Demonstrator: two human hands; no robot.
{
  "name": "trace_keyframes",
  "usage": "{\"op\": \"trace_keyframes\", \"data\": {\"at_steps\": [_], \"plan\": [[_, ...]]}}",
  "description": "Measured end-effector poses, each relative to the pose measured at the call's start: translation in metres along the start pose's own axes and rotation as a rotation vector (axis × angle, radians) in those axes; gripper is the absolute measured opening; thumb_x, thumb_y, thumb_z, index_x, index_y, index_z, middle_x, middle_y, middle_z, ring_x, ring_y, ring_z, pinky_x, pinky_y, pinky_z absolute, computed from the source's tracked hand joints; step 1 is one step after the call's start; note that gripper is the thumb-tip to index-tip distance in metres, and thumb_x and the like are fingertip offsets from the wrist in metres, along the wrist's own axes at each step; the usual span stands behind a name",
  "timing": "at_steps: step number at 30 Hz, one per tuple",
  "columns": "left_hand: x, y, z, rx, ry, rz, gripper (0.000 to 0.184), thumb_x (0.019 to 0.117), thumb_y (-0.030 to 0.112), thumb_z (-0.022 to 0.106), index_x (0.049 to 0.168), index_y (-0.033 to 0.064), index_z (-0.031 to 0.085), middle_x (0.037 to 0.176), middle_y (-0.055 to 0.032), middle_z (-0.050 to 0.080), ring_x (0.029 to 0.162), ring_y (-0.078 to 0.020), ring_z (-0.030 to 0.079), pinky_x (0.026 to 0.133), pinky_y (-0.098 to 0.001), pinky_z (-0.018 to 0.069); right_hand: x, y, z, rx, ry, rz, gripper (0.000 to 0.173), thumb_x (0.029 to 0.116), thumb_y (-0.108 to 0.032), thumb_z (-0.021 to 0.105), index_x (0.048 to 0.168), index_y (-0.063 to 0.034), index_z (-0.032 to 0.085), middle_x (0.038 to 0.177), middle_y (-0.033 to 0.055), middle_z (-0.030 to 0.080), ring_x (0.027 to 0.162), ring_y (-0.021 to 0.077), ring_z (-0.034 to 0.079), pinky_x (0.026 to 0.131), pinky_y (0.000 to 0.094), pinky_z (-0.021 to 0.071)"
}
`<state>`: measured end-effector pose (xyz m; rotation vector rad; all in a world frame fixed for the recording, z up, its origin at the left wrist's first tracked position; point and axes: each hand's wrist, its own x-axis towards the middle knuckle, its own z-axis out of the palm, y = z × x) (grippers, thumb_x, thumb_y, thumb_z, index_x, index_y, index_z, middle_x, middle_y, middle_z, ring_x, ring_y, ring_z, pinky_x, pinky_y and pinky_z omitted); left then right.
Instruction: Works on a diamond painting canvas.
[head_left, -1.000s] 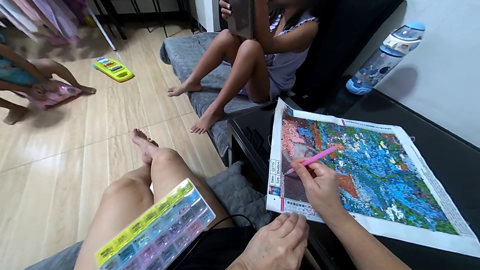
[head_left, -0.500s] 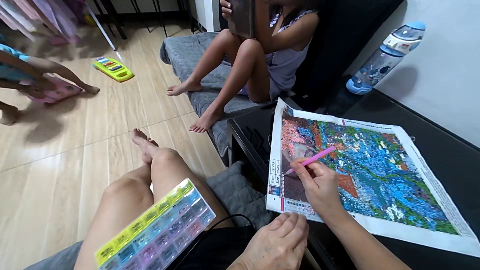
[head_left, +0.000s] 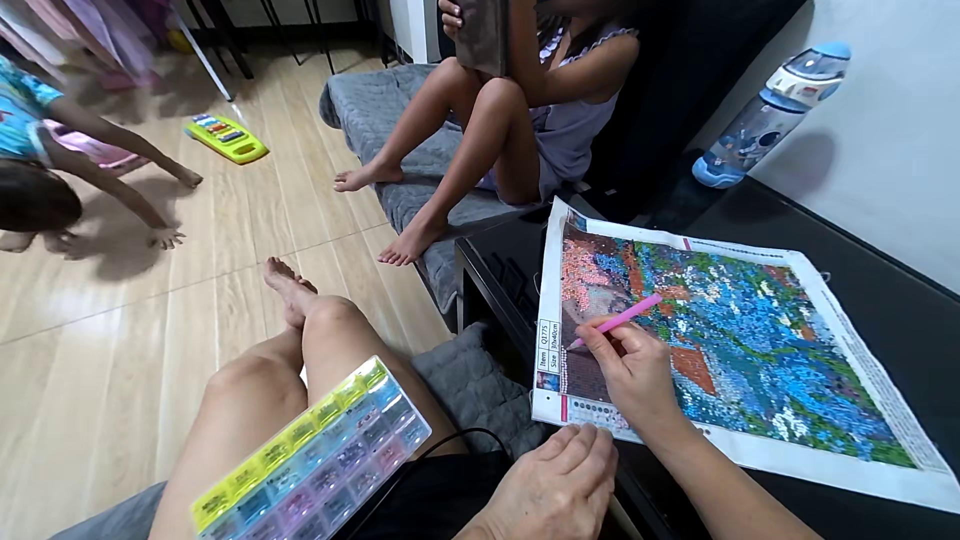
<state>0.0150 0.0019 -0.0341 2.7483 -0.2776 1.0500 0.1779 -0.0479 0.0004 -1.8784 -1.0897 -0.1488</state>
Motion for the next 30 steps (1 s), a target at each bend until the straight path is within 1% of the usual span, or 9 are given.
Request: {"op": "trace_keyframes", "data": {"at_steps": [13,15,20,23,30], "plan": [[-0.0001,-0.0005,-0.0008,0.004,-0.009,0.003,0.028,0.0985,-0.003,0.048,0.107,0.0009,0.074,0.116,-0.0114,0.075,0.109,-0.0217,0.072,0.102,-0.0303,0.0514,0.0003,0.0006,0.0007,-0.007,0.005,-0.013,0.023,0.0985,-0.021,0.061,0.090,-0.0017,0.072,0.084,0.0035,0.068,0.074,0.0035,0.061,0.071,0.0175,0.0498],[0.0000,-0.0004,-0.0008,0.002,-0.009,0.002,0.028,0.0987,-0.003,0.048,0.108,0.0006,0.074,0.117,-0.0117,0.075,0.109,-0.0220,0.072,0.102,-0.0305,0.0514,0.0004,0.0006,0.0004,-0.003,0.001,-0.016,0.023,0.0984,-0.021,0.061,0.090,-0.0025,0.072,0.084,0.0024,0.068,0.074,0.0027,0.061,0.071,0.0169,0.0500],[-0.0003,-0.0007,-0.0006,0.003,-0.007,0.005,0.028,0.0989,-0.003,0.047,0.108,0.0007,0.074,0.117,-0.0120,0.075,0.109,-0.0221,0.072,0.102,-0.0305,0.0512,-0.0001,0.0015,0.0009,-0.002,0.010,-0.026,0.025,0.0993,-0.021,0.060,0.088,-0.0018,0.072,0.085,0.0031,0.068,0.075,0.0024,0.060,0.071,0.0157,0.0496],[-0.0002,-0.0007,-0.0006,0.001,-0.009,0.005,0.028,0.0986,-0.003,0.047,0.108,0.0006,0.074,0.116,-0.0118,0.075,0.109,-0.0223,0.072,0.102,-0.0304,0.0515,-0.0002,0.0011,0.0010,-0.009,0.007,-0.019,0.025,0.0989,-0.021,0.061,0.089,-0.0016,0.072,0.085,0.0037,0.068,0.075,0.0036,0.061,0.072,0.0174,0.0501],[-0.0002,-0.0014,-0.0006,-0.003,-0.009,0.010,0.028,0.0986,-0.003,0.048,0.108,0.0009,0.074,0.116,-0.0119,0.075,0.108,-0.0220,0.072,0.101,-0.0304,0.0516,-0.0004,-0.0022,-0.0008,-0.013,0.012,-0.017,0.026,0.0994,-0.021,0.061,0.088,-0.0011,0.072,0.086,0.0035,0.068,0.075,0.0022,0.059,0.071,0.0160,0.0479]]}}
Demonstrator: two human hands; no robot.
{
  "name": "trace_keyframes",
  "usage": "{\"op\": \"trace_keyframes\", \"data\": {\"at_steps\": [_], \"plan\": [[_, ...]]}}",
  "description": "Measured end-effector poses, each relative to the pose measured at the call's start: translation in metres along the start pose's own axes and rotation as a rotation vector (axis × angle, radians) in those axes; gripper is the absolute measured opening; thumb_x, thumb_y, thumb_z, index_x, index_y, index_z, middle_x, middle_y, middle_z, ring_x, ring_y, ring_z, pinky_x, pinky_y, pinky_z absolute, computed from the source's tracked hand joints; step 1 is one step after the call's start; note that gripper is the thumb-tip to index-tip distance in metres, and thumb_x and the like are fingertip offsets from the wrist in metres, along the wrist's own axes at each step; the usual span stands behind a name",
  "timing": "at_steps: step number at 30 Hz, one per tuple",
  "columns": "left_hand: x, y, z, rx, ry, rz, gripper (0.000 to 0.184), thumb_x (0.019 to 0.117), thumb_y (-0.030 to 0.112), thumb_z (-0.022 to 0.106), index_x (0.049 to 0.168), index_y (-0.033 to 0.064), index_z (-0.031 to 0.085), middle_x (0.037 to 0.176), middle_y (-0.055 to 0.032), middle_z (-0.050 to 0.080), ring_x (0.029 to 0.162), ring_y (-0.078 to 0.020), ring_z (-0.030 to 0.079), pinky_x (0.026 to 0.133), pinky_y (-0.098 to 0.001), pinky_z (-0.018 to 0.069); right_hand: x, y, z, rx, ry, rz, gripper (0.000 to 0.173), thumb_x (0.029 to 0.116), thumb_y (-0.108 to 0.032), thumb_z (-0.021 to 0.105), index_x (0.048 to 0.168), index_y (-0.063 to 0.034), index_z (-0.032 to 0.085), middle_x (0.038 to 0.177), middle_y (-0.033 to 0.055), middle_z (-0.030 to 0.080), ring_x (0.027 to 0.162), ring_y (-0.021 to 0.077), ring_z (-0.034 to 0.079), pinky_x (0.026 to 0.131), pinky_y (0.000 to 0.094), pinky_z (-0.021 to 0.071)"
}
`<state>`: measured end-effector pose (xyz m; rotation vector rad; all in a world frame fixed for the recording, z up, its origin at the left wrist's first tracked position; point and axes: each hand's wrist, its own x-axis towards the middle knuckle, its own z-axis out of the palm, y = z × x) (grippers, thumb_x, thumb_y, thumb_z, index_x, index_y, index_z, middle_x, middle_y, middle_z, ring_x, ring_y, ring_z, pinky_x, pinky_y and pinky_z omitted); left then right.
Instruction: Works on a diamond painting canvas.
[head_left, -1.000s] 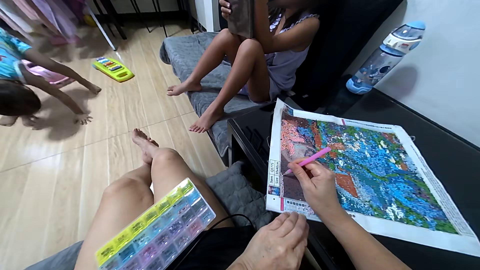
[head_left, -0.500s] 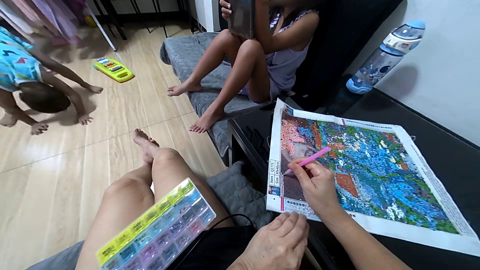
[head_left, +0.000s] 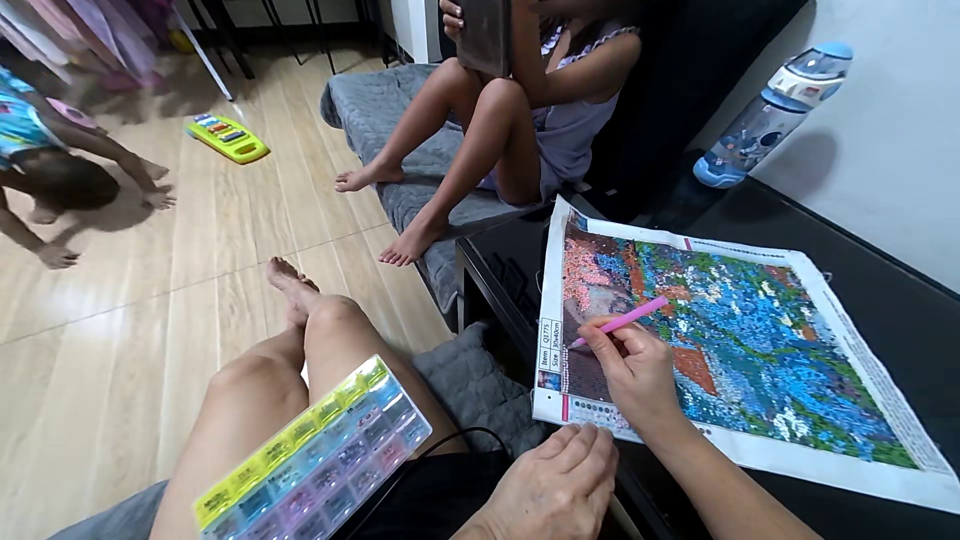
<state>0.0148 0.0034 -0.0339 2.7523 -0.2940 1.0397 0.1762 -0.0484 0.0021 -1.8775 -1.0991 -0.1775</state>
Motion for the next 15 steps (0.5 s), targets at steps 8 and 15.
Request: {"op": "trace_keyframes", "data": {"at_steps": [8,15], "plan": [[0.0004,-0.0005,-0.0004,0.001,-0.003,0.006,0.028,0.0986,-0.003,0.048,0.107,0.0008,0.074,0.116,-0.0118,0.075,0.108,-0.0217,0.072,0.101,-0.0301,0.0516,-0.0003,0.0011,0.0012,-0.005,0.013,-0.027,0.027,0.0994,-0.023,0.060,0.087,-0.0016,0.072,0.085,0.0031,0.069,0.075,0.0021,0.059,0.071,0.0156,0.0478],[0.0010,-0.0004,-0.0007,-0.006,-0.006,-0.001,0.028,0.0985,-0.003,0.048,0.108,0.0007,0.074,0.116,-0.0120,0.075,0.109,-0.0221,0.072,0.101,-0.0306,0.0517,0.0000,-0.0011,-0.0006,-0.007,0.022,-0.040,0.029,0.1000,-0.023,0.060,0.085,-0.0016,0.072,0.085,0.0031,0.069,0.076,0.0012,0.060,0.073,0.0145,0.0485]]}}
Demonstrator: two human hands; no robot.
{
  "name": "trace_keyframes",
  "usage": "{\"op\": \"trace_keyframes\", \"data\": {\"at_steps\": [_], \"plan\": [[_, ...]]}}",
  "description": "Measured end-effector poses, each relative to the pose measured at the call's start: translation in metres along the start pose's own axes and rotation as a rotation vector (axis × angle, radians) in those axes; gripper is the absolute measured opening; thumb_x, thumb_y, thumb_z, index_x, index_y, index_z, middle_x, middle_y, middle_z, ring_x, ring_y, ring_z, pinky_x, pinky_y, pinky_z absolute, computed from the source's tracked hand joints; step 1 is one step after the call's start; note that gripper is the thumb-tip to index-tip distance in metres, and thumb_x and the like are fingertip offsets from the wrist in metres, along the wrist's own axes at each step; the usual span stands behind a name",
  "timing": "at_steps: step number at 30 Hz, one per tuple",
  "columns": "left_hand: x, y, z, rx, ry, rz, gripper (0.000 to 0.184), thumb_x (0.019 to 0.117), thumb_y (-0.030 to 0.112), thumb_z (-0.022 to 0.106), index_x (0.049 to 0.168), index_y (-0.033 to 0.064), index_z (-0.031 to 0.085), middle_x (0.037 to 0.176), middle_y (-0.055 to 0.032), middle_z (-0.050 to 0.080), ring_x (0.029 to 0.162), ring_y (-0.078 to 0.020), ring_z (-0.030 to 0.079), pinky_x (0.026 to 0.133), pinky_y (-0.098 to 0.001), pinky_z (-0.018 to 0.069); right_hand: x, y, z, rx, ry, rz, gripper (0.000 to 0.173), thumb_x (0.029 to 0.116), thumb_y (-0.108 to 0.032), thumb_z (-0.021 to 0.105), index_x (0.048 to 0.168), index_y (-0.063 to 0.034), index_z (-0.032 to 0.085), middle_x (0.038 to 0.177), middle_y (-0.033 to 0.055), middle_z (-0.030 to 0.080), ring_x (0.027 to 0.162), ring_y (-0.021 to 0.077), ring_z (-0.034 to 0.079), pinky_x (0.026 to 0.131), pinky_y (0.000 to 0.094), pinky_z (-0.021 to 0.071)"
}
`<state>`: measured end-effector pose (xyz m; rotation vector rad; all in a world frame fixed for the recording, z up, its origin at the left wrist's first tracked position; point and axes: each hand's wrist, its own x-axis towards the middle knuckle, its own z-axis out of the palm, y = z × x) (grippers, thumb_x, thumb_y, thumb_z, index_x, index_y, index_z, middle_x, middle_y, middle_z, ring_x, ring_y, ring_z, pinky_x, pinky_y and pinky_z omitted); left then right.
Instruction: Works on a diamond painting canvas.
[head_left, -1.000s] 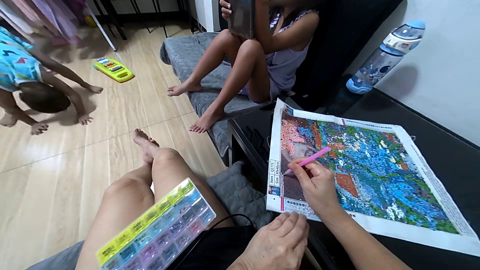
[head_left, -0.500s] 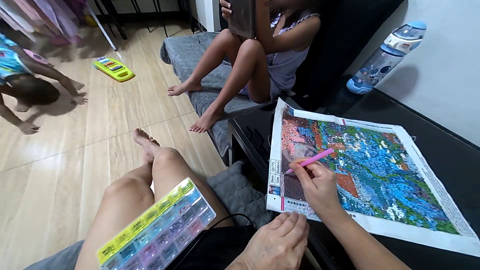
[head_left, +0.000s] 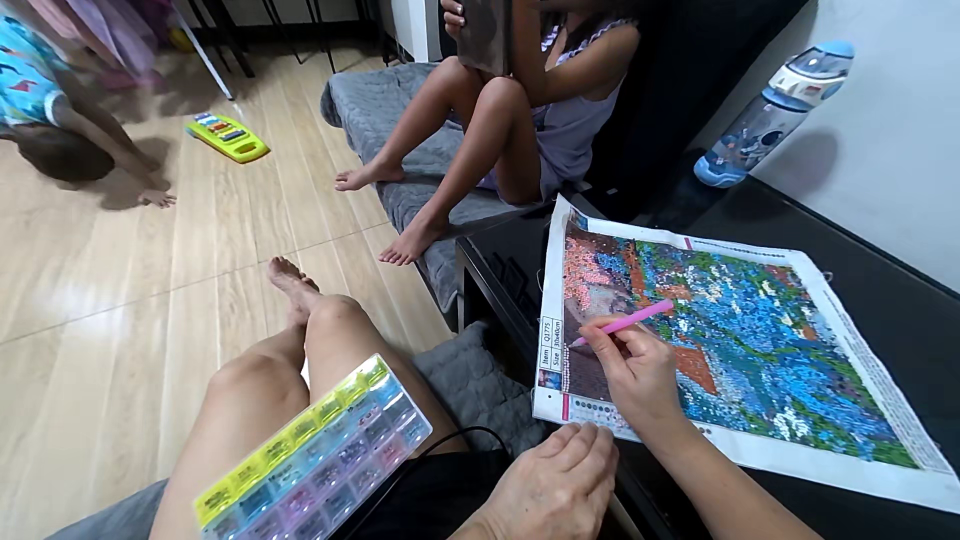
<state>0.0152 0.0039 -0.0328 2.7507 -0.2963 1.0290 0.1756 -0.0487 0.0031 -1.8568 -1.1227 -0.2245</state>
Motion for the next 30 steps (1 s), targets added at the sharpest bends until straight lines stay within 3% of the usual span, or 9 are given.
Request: {"op": "trace_keyframes", "data": {"at_steps": [10,30], "plan": [[-0.0008,0.0009,0.0016,0.003,0.010,-0.005,0.028,0.0987,-0.003,0.048,0.107,0.0010,0.074,0.116,-0.0116,0.075,0.109,-0.0219,0.072,0.102,-0.0303,0.0513,-0.0021,0.0039,0.0021,-0.028,-0.011,-0.032,0.027,0.0986,-0.023,0.061,0.085,-0.0024,0.074,0.088,0.0046,0.071,0.080,0.0066,0.063,0.076,0.0194,0.0510],[-0.0011,0.0010,0.0013,-0.009,0.011,-0.010,0.028,0.0984,-0.003,0.048,0.107,0.0008,0.074,0.116,-0.0118,0.075,0.109,-0.0223,0.072,0.102,-0.0305,0.0514,-0.0036,0.0048,0.0031,-0.020,-0.026,-0.019,0.028,0.0990,-0.024,0.060,0.086,-0.0039,0.074,0.088,0.0031,0.070,0.081,0.0066,0.063,0.076,0.0202,0.0515]]}}
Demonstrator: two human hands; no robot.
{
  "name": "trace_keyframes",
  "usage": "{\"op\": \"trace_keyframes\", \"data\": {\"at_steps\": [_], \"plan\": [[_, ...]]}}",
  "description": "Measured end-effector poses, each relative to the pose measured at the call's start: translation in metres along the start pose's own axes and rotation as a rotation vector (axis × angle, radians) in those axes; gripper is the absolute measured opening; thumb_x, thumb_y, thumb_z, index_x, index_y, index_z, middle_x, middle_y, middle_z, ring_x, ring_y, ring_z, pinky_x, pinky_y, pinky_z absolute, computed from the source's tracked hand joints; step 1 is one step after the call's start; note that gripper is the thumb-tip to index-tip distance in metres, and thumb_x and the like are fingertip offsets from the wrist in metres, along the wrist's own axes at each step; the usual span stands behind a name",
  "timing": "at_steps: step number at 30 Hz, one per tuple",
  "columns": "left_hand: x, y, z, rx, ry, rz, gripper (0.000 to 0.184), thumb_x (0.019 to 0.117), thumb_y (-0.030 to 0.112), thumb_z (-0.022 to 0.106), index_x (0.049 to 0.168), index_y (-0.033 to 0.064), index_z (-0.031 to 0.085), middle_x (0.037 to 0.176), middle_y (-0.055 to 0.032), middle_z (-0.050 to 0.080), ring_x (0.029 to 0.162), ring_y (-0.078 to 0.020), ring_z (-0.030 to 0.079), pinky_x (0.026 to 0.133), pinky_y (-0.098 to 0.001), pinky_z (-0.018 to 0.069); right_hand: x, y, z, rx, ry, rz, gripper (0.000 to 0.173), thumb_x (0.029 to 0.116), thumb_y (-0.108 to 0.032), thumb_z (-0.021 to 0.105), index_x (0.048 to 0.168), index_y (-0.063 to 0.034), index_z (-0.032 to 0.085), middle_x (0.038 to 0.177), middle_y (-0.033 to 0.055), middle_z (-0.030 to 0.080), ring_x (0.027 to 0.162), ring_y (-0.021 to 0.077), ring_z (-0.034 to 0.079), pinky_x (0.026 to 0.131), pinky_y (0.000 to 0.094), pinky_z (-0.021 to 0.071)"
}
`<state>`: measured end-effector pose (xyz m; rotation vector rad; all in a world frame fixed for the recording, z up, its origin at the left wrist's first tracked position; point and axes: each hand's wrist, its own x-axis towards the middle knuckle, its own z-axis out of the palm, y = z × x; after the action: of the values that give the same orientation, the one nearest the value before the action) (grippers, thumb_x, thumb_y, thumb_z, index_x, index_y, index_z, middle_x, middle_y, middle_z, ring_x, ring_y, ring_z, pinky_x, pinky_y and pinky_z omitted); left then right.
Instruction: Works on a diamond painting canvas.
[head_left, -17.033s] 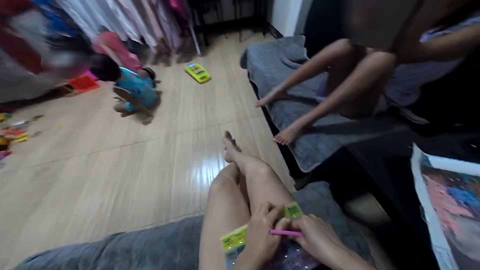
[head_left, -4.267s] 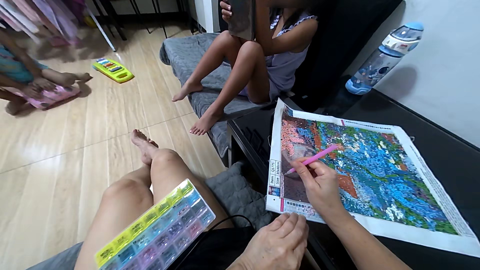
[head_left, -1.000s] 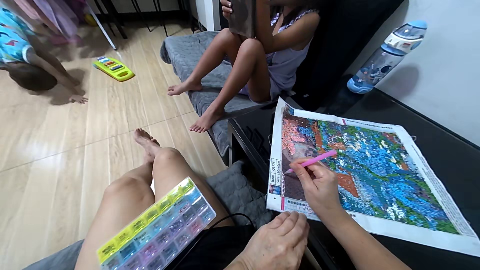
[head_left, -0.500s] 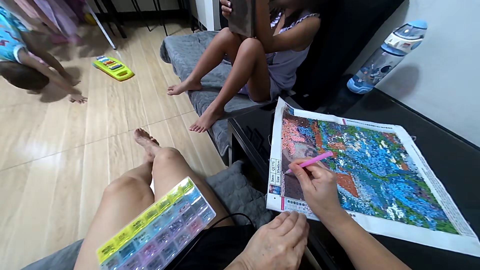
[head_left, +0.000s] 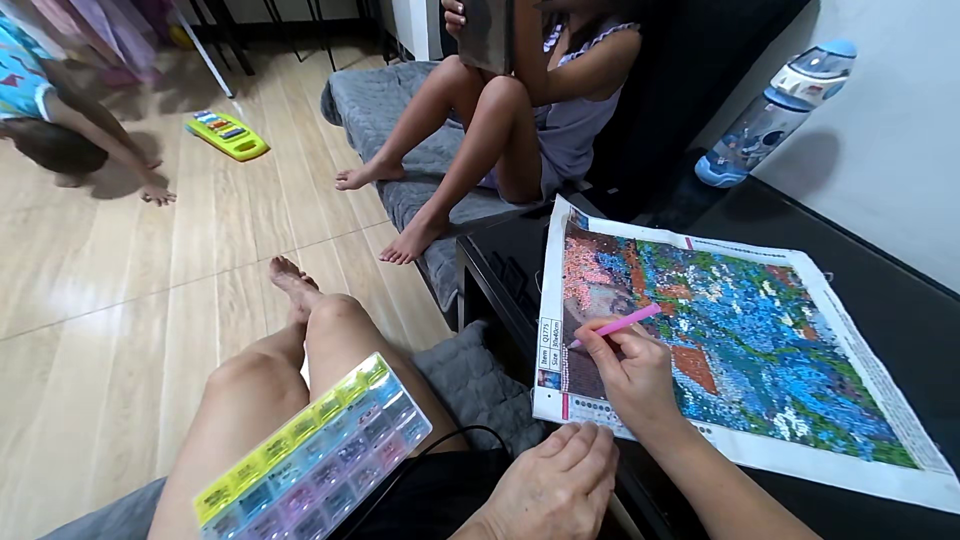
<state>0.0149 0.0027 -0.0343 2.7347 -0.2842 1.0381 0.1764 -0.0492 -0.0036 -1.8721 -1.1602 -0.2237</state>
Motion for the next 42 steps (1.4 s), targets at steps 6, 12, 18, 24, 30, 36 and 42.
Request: {"op": "trace_keyframes", "data": {"at_steps": [6,12,18,24,30,36,42], "plan": [[0.0000,0.0002,0.0004,-0.002,0.005,-0.005,0.027,0.0985,-0.003,0.048,0.107,0.0009,0.074,0.116,-0.0119,0.075,0.109,-0.0224,0.072,0.102,-0.0304,0.0513,-0.0001,0.0005,0.0007,-0.013,0.007,-0.024,0.028,0.0988,-0.024,0.060,0.086,-0.0032,0.073,0.086,0.0035,0.069,0.079,0.0072,0.063,0.075,0.0210,0.0515],[-0.0001,0.0002,0.0000,-0.002,0.003,-0.005,0.027,0.0987,-0.003,0.048,0.107,0.0010,0.074,0.116,-0.0118,0.075,0.109,-0.0223,0.072,0.102,-0.0307,0.0512,0.0002,-0.0003,-0.0002,-0.010,0.022,-0.043,0.030,0.0996,-0.025,0.060,0.085,-0.0030,0.073,0.088,0.0035,0.071,0.082,0.0062,0.064,0.079,0.0197,0.0521],[0.0001,0.0003,-0.0001,0.008,0.007,-0.002,0.027,0.0987,-0.003,0.048,0.106,0.0012,0.074,0.115,-0.0116,0.075,0.108,-0.0220,0.072,0.102,-0.0304,0.0516,0.0002,-0.0002,0.0002,-0.006,0.010,-0.036,0.031,0.0997,-0.027,0.060,0.085,-0.0032,0.073,0.086,0.0033,0.069,0.079,0.0060,0.062,0.075,0.0195,0.0512],[0.0003,0.0004,0.0001,0.009,0.003,-0.004,0.028,0.0983,-0.003,0.049,0.107,0.0012,0.074,0.116,-0.0117,0.075,0.109,-0.0221,0.072,0.102,-0.0303,0.0516,-0.0002,-0.0006,0.0004,-0.033,0.002,-0.050,0.029,0.0992,-0.026,0.060,0.086,-0.0034,0.074,0.087,0.0044,0.070,0.081,0.0082,0.063,0.076,0.0205,0.0517],[0.0001,0.0005,-0.0004,0.005,-0.001,-0.004,0.027,0.0981,-0.003,0.049,0.107,0.0009,0.074,0.116,-0.0116,0.075,0.108,-0.0221,0.072,0.101,-0.0302,0.0522,0.0002,0.0000,0.0013,-0.075,0.011,-0.087,0.032,0.0996,-0.027,0.059,0.084,-0.0036,0.073,0.087,0.0048,0.070,0.081,0.0110,0.064,0.076,0.0233,0.0523],[0.0005,0.0001,-0.0009,-0.004,-0.009,-0.001,0.027,0.0976,-0.003,0.049,0.107,0.0003,0.074,0.116,-0.0116,0.075,0.109,-0.0222,0.072,0.100,-0.0305,0.0525,0.0008,-0.0007,0.0000,-0.067,-0.009,-0.048,0.029,0.0990,-0.025,0.059,0.086,-0.0033,0.073,0.085,0.0047,0.069,0.076,0.0086,0.062,0.072,0.0213,0.0514],[0.0000,-0.0007,-0.0018,-0.016,-0.012,-0.010,0.028,0.0978,-0.003,0.049,0.109,0.0008,0.074,0.117,-0.0118,0.074,0.110,-0.0221,0.072,0.102,-0.0308,0.0517,0.0037,-0.0057,-0.0069,0.036,-0.019,0.104,0.027,0.1003,-0.022,0.060,0.090,-0.0009,0.072,0.087,0.0044,0.070,0.076,0.0036,0.062,0.071,0.0187,0.0503]]}}
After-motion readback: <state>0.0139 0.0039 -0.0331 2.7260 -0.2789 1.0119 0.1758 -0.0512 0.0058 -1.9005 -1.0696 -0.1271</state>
